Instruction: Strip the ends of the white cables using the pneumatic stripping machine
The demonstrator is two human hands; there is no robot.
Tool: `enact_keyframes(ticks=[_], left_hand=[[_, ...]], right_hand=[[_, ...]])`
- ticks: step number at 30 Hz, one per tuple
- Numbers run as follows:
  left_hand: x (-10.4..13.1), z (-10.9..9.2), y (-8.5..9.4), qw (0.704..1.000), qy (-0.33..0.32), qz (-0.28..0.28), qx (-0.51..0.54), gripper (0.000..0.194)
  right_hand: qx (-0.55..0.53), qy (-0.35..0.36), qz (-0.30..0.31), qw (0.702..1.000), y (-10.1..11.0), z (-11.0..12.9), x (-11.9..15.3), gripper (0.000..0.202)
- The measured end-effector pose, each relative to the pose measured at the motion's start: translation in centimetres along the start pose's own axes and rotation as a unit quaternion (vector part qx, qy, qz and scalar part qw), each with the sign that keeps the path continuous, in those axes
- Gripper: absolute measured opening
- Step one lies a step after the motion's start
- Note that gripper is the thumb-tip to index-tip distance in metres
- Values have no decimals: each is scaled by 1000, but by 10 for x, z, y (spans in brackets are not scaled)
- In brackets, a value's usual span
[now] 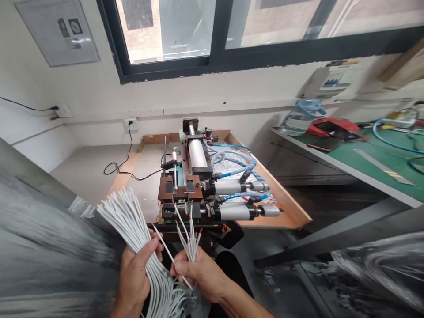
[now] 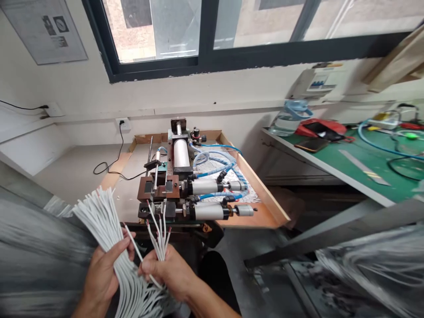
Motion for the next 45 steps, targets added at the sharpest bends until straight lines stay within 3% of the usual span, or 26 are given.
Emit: enact_keyframes(ticks=[5,14,17,21,24,26,28,35,40,45], left_hand=[[6,-1,-3,999,21,29,-2,23],[8,4,-7,997,13,79,-18,15],[8,3,-7,998,0,62,-17,12],[8,0,-9,999,-20,48,-9,13],[6,-1,-7,999,-34,30,-4,13],[5,-1,-6,999,-41,11,1,15],[3,-1,-5,999,-44,-5,7,17],[2,-2,-3,998,16,-63,-1,23],[0,-1,0,993,69,-95,11,34],[-3,1,1,988,97,-115,15,43]], right_hand=[[9,-34,61,998,-8,-9,5,25],[-9,-70,53,996,-11,-9,8,30],[-17,-12,16,1000,-11,-4,8,32],[39,87,-85,992,-4,6,13,33],[192,142,-177,955,6,17,19,22],[283,177,-193,923,9,24,23,18],[304,185,-191,915,11,26,23,16],[64,180,-304,933,11,23,3,24],[-123,144,-306,933,4,21,-21,27],[-190,114,-285,933,2,22,-30,23]])
Point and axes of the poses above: each hand's wrist, its own x-axis away from the middle knuckle, its own y-axis out of the back of the hand, z = x × y, the point moved 3 cm from there along -x, towards the middle knuckle, and after that the axes turned 3 degrees about x, right-handed, at the moved point
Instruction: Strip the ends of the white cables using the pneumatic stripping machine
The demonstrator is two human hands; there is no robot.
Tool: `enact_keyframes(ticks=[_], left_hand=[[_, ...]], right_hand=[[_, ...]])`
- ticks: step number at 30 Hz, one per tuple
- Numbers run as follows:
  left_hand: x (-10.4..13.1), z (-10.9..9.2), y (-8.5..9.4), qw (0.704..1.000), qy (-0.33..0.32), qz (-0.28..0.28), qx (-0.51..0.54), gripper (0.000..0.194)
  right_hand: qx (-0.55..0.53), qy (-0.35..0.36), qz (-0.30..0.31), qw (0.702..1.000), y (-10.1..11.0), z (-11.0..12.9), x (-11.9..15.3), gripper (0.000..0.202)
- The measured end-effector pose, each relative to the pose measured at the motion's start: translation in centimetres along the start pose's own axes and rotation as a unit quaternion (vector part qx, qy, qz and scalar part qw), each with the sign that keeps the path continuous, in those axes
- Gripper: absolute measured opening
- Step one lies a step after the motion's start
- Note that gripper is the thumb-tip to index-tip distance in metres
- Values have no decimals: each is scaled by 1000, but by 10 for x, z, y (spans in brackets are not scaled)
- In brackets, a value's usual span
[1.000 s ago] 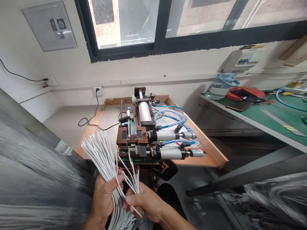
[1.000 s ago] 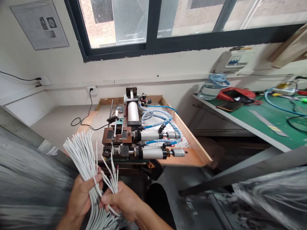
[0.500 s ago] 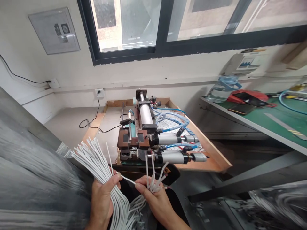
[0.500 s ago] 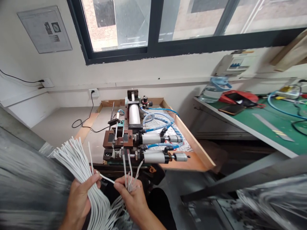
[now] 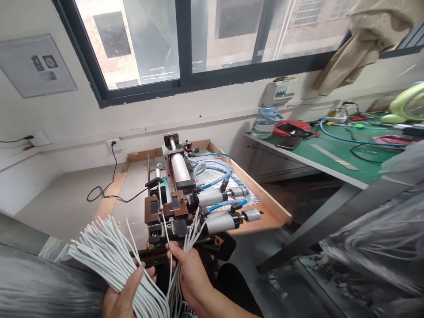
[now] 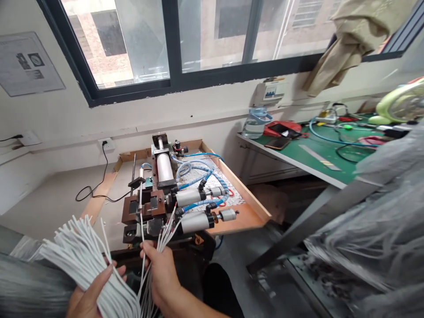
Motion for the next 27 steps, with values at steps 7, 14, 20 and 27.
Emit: enact_keyframes(ticks=[7,14,20,27], left_hand=[[1,1,-2,999,-14,-21,-23,44],[3,-2,-11,995,-82,58,-21,32],[12,2,-17,984,-120,121,-44,24],[28,4,-8,973,-139,162,-86,19]], right_hand=[[-18,-13,-8,1000,-1,1,-4,20],[90,55,79,991,10,4,3,26],[223,47,162,960,25,-2,29,25],[250,76,205,943,21,15,41,22]])
Point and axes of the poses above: each hand's wrist, its own x-axis away from the middle knuckle, its own y-axis out of the back of the hand, z = x × y, the point moved 3 cm from there along -x, towards the middle knuckle, and after that the axes turned 3 degrees about x, right-handed, at the moved point
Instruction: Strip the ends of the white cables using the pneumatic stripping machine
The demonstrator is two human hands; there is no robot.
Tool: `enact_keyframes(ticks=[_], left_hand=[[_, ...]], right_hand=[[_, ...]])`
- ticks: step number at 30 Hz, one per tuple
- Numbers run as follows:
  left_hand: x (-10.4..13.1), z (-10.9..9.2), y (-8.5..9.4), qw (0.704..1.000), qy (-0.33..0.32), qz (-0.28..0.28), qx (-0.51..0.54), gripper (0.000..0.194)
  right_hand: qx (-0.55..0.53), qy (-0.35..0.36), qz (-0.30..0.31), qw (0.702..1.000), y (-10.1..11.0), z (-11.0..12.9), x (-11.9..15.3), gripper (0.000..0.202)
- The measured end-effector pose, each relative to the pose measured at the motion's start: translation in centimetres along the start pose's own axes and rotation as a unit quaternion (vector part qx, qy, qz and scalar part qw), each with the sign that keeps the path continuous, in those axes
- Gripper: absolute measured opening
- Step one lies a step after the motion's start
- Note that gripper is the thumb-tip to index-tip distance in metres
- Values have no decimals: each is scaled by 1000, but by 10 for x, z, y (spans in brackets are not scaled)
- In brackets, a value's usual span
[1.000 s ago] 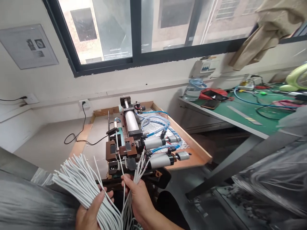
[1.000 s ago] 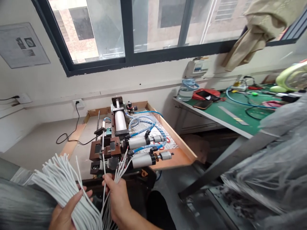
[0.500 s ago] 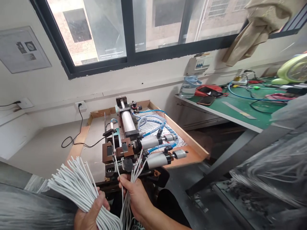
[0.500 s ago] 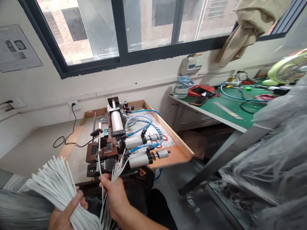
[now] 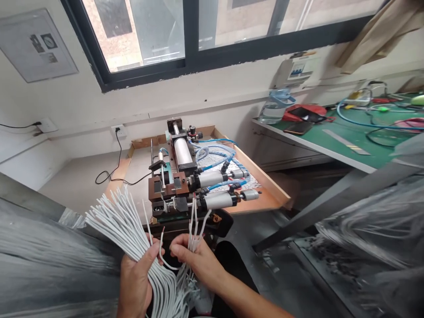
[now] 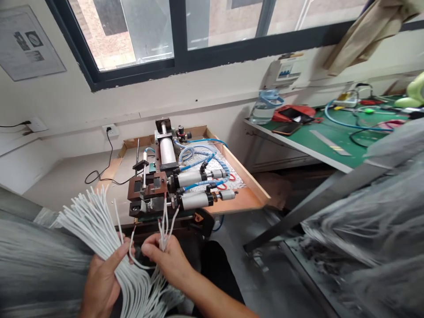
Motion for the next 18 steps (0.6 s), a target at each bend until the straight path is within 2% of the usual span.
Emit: enact_keyframes(ticks=[6,14,16,18], left_hand=[[11,4,5,997,-9,46,-62,19],[19,6,7,983,-4,129,-128,15],[22,5,4,978,-1,155,-143,13],[26,4,0,971,3,184,-155,6]], right_hand=[[47,39,38,997,1,22,0,23],[139,44,53,988,3,20,13,22],[107,52,59,991,-3,19,18,19],[24,40,55,997,-11,15,23,18]])
Point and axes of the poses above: each hand's wrist, its own x-axis away from the middle knuckle, its own y-axis out of the back of the hand, z = x × y, the point moved 3 cm from there along -x, towards the middle knuckle, and after that the axes turned 3 degrees about x, right-handed, at the moved point
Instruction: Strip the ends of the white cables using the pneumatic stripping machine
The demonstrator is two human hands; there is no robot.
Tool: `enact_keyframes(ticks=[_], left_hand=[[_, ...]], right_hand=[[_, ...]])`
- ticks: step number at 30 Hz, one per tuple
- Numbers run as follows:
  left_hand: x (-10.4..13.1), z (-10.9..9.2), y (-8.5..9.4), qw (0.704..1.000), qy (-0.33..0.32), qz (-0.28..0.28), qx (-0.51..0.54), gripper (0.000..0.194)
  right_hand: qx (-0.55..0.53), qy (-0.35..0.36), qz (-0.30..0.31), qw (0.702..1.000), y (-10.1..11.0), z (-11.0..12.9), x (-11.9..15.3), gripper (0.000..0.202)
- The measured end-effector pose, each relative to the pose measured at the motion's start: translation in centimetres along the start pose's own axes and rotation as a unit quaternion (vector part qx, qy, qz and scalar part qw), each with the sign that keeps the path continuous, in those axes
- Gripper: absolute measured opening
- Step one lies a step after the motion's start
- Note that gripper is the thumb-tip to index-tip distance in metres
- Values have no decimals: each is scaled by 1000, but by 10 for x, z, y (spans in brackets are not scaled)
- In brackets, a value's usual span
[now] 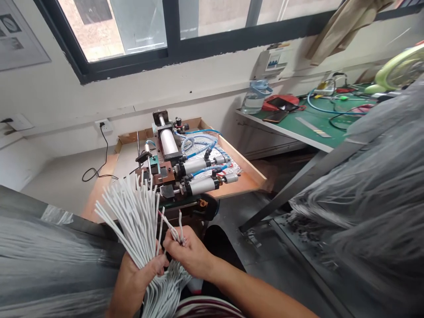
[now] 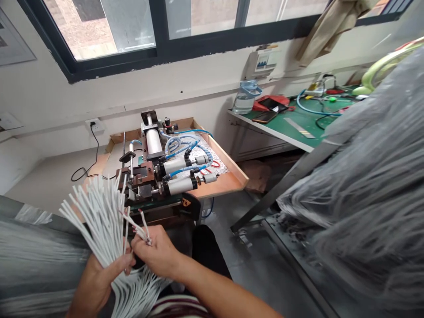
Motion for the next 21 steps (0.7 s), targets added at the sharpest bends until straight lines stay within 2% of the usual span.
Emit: enact_keyframes(ticks=[2,4,7,9,11,14,18,19,21], left_hand=[[3,-2,-5,1000,-3,21,1,5],[8,-1,-7,1000,6,22,19,6],[14,3,-5,997,45,-4,65,10],[16,5,-1,994,54,-42,89,15],[14,5,5,989,52,-97,101,18],[8,4,9,979,47,-156,119,20],[2,4,10,974,16,-178,139,20],[1,5,11,973,11,-178,143,19],[0,5,11,973,6,-177,147,19]], right_hand=[[-109,-41,-35,993,-5,-7,1,18],[-180,-73,-104,975,-2,-13,-2,21],[-191,-46,-197,961,15,-17,-8,25],[-164,-23,-209,964,26,-17,-11,24],[-104,-4,-183,978,30,-16,-10,24],[-9,10,-117,993,25,-13,-5,23],[66,18,51,996,6,-15,3,21],[84,25,68,994,3,-17,5,20],[114,38,62,991,2,-20,5,20]])
Point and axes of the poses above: each hand's wrist, its own x-axis away from the middle knuckle, its own y-axis out of the back of the hand, z = x × y, the point moved 3 cm from there along -x, towards the middle knuckle, and after that the axes turned 3 degrees about x, right-handed, at the moved point
